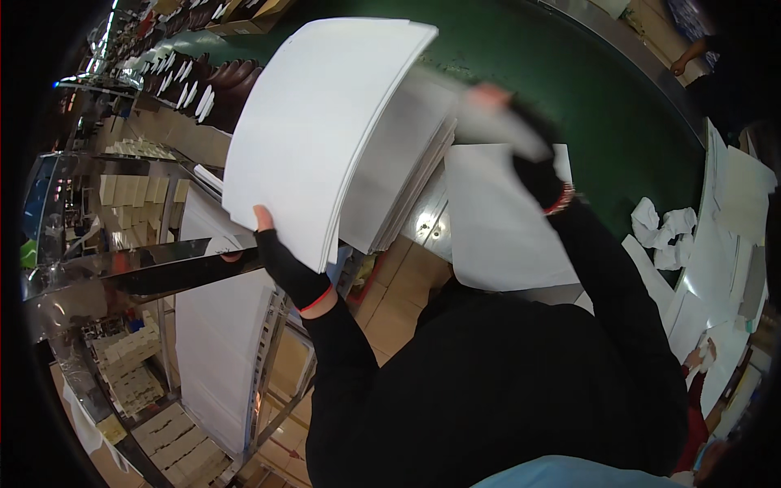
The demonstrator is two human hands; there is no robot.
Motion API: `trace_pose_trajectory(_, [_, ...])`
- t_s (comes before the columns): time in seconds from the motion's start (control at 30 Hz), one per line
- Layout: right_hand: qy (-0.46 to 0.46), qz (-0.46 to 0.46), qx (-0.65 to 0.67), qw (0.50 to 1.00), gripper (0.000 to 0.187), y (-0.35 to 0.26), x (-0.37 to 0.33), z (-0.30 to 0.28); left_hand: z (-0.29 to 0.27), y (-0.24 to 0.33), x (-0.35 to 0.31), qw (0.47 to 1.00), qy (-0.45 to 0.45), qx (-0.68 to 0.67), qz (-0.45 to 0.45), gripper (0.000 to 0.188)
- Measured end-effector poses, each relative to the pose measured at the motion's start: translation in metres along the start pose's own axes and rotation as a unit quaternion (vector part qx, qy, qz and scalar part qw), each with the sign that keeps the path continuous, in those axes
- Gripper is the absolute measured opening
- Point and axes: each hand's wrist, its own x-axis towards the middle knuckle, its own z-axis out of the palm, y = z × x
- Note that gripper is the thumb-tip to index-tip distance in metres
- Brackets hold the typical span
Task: The person wraps large white rectangular panels with white tissue paper on a green workbench. They fold the paper over the edges of each panel, smooth the surface, and place the wrapped items into a cardboard box. The process is repeated for multiple panels throughout the clip.
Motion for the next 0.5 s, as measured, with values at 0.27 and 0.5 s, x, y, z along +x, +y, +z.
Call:
trace_pose_trajectory(0.27, [0.169,0.293,0.271,0.901,0.047,-0.033,-0.126,-0.128,-0.106,-0.094,0.067,0.906,0.007,0.404,0.122,0.044])
trace_pose_trajectory(0.5, [-0.382,0.232,-0.224,0.866,0.076,-0.001,-0.229,-0.107,0.037,-0.049,0.010,0.600,0.052,0.539,0.589,0.069])
